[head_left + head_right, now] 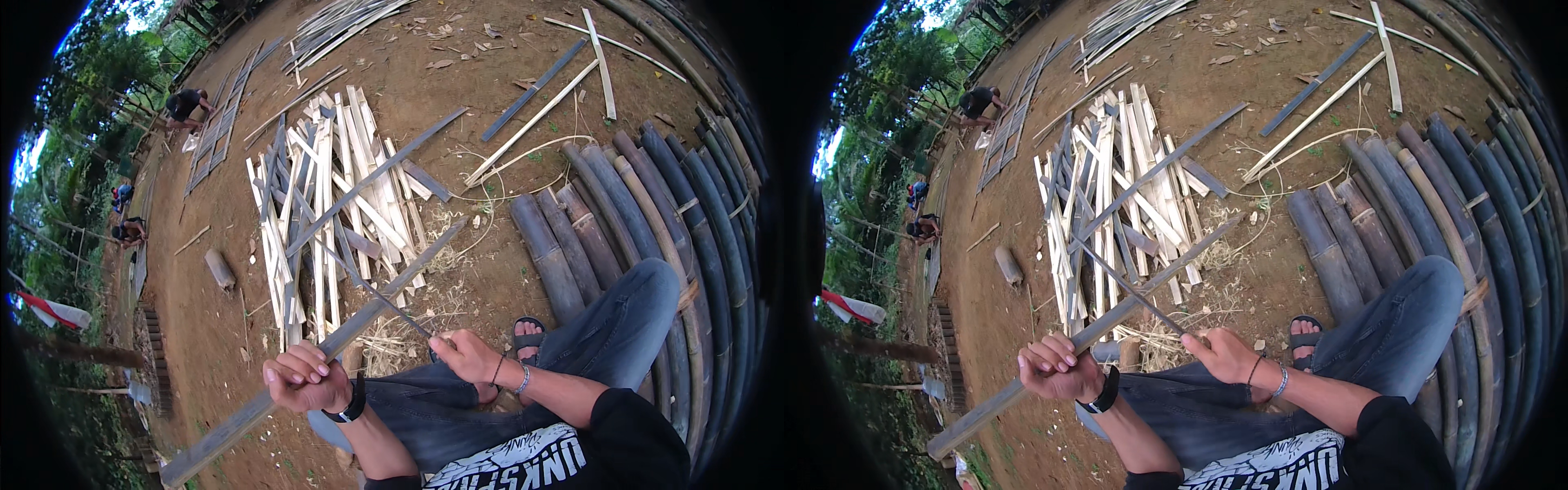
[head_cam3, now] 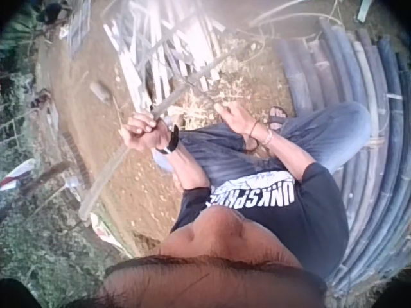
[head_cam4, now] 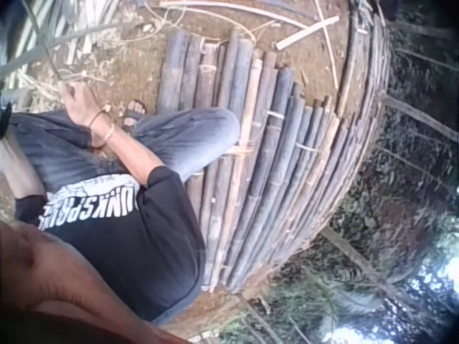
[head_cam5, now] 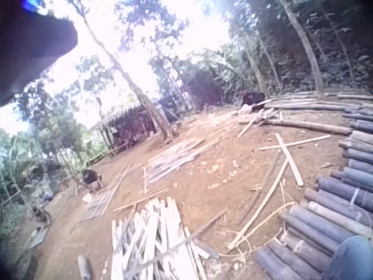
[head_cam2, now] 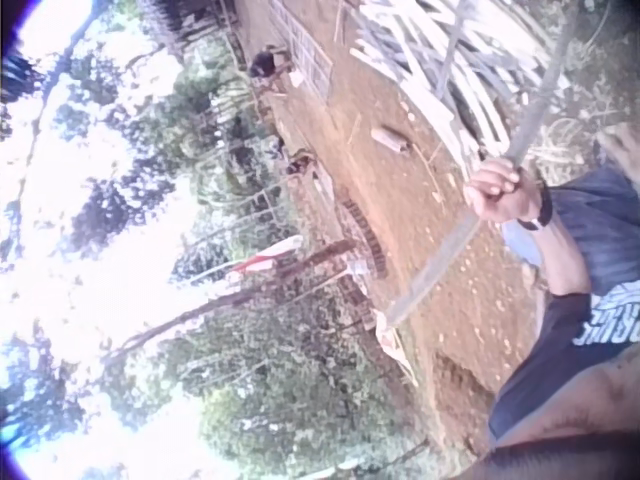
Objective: The person shapes and smooths a long bamboo strip using a blade, repeatedly drawing the blade along the edge of the wood while holding it.
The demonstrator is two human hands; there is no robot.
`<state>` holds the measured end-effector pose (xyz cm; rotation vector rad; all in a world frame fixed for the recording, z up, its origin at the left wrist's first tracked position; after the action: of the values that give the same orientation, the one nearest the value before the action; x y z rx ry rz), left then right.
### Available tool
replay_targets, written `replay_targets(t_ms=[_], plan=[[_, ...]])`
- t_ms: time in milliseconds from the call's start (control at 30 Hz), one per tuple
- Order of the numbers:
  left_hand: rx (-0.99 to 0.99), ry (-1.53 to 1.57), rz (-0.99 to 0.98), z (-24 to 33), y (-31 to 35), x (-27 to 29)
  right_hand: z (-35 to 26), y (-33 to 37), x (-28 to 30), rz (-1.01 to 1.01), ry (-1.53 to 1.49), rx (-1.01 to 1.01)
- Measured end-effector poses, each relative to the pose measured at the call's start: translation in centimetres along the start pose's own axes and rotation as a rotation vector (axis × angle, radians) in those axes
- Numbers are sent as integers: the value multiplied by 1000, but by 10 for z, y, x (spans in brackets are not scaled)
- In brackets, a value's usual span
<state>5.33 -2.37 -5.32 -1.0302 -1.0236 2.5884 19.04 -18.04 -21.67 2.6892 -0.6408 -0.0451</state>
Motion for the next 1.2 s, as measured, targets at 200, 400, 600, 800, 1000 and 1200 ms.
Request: replay_targets(t_ms=[200,400,600,800,1000,1200], plan=[[8,22,-16,1,0,-10,21,-8,4,-57,25,-88],[-11,38,-31,0,2,-17,18,-4,8,-62,77,-64],[-26,42,-30,0,3,-21,21,2,10,-54,19,-36],[-11,12,-54,3,3,-20,29,-12,26,-52,-103,-268],[-7,30,-51,-1,5,-22,53,-14,11,38,4,8],[-8,64,-58,4,5,-9,25,-14,18,-8,-42,-120]])
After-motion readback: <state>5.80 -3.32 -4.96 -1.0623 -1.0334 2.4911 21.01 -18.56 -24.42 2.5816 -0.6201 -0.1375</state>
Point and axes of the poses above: each hand's wrist, its own y-axis away from the middle knuckle, its own x-axis out of the back of the hand, z = x × y, the point moved 6 cm from there along -y, towards the middle knuckle, and after that the axes turned 13 degrees about -x, right-handed, at the moved point
